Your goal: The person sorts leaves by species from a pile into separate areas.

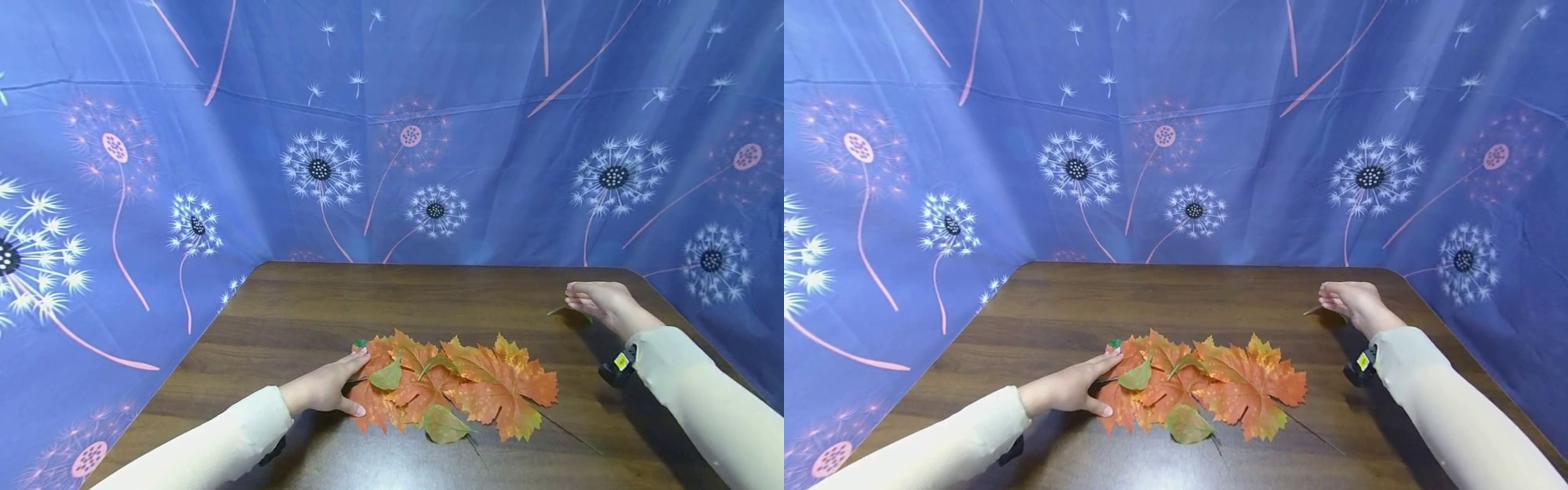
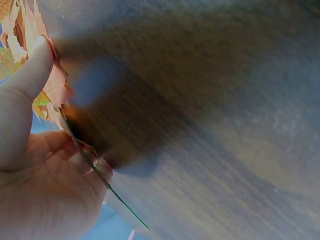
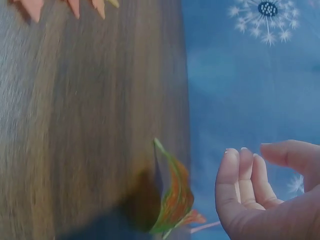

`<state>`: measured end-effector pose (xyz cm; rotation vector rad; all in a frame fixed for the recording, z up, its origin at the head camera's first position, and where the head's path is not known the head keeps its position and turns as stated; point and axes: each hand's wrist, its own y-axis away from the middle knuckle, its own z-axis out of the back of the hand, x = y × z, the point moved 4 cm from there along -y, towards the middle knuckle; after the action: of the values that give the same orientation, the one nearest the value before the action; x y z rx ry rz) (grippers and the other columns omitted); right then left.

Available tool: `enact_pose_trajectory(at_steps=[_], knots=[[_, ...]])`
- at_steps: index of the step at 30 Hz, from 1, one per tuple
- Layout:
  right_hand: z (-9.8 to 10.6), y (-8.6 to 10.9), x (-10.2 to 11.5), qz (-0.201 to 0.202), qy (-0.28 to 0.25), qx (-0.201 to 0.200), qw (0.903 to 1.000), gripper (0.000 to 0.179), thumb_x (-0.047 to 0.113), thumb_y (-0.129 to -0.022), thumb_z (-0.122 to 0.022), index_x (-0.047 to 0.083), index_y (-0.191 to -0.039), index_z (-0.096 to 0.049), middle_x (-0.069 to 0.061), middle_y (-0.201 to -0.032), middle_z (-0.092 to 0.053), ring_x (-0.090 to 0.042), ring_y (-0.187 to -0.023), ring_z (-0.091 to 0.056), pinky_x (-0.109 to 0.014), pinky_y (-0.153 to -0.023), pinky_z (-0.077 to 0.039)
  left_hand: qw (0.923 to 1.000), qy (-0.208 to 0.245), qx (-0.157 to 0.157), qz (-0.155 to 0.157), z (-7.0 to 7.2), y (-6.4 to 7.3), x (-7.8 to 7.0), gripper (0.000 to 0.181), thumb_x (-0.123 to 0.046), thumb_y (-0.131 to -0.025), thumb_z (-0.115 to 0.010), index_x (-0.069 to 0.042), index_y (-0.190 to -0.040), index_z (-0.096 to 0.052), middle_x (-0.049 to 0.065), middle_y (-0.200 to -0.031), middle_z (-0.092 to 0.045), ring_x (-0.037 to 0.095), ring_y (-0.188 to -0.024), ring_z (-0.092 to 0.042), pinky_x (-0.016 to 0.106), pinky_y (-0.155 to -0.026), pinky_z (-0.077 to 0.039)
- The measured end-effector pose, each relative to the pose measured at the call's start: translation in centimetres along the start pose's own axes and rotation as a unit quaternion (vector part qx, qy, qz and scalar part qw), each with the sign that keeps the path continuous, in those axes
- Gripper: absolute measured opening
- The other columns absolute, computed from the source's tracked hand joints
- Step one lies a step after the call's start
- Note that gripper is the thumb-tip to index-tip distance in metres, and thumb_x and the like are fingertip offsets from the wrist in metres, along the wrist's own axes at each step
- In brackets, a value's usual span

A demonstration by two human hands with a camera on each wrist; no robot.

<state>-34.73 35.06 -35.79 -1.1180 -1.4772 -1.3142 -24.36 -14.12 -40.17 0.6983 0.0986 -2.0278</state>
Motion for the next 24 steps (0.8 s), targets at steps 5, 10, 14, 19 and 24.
enact_pose_trajectory(at_steps=[5,10,14,19,24], knots=[[-1.6,0.0,0.5,0.021,0.029,0.004,0.9994,0.027,0.001,-0.096,-0.053,0.016,-0.078,-0.068,0.006,-0.075,-0.070,-0.007,-0.075,-0.069,-0.021,-0.075,-0.057,1.0000,0.000,-0.003,0.005,0.0,-0.1,0.0,0.096,-0.027,-0.076,-0.082,0.001,-0.151,-0.028,0.016,-0.160,-0.022,0.035,-0.147,-0.023,0.053,-0.115,-0.026],[-3.0,0.4,0.5,0.036,0.105,0.009,0.9938,0.015,0.007,-0.098,-0.053,0.000,-0.109,-0.059,0.009,-0.079,-0.069,-0.004,-0.078,-0.068,-0.022,-0.078,-0.057,1.0000,-0.006,-0.001,0.006,0.0,-0.1,0.1,0.096,-0.028,-0.077,-0.082,0.000,-0.151,-0.028,0.016,-0.160,-0.022,0.034,-0.147,-0.023,0.053,-0.115,-0.026],[-3.9,0.8,0.3,0.049,0.128,0.022,0.9903,0.032,0.009,-0.098,-0.053,-0.010,-0.124,-0.049,0.011,-0.080,-0.068,-0.003,-0.079,-0.068,-0.022,-0.079,-0.057,1.0000,-0.005,-0.001,0.005,-0.1,-0.1,0.0,0.096,-0.028,-0.076,-0.082,0.000,-0.151,-0.029,0.016,-0.160,-0.023,0.034,-0.147,-0.024,0.054,-0.114,-0.027],[-4.9,1.0,0.2,0.066,0.144,0.033,0.9868,0.044,0.009,-0.099,-0.053,-0.018,-0.131,-0.041,0.015,-0.081,-0.067,0.000,-0.081,-0.067,-0.021,-0.080,-0.056,0.9999,-0.010,-0.002,0.004,-0.2,-0.1,-0.1,0.096,-0.029,-0.076,-0.082,0.000,-0.151,-0.029,0.016,-0.160,-0.024,0.034,-0.146,-0.025,0.053,-0.114,-0.028],[-5.9,1.0,0.0,0.085,0.148,0.047,0.9841,0.040,0.008,-0.098,-0.054,-0.017,-0.128,-0.045,0.016,-0.084,-0.067,0.001,-0.082,-0.067,-0.021,-0.083,-0.055,0.9999,-0.014,-0.004,0.003,-0.3,-0.1,0.0,0.096,-0.029,-0.076,-0.082,0.001,-0.150,-0.030,0.017,-0.159,-0.024,0.034,-0.146,-0.025,0.053,-0.114,-0.027]])
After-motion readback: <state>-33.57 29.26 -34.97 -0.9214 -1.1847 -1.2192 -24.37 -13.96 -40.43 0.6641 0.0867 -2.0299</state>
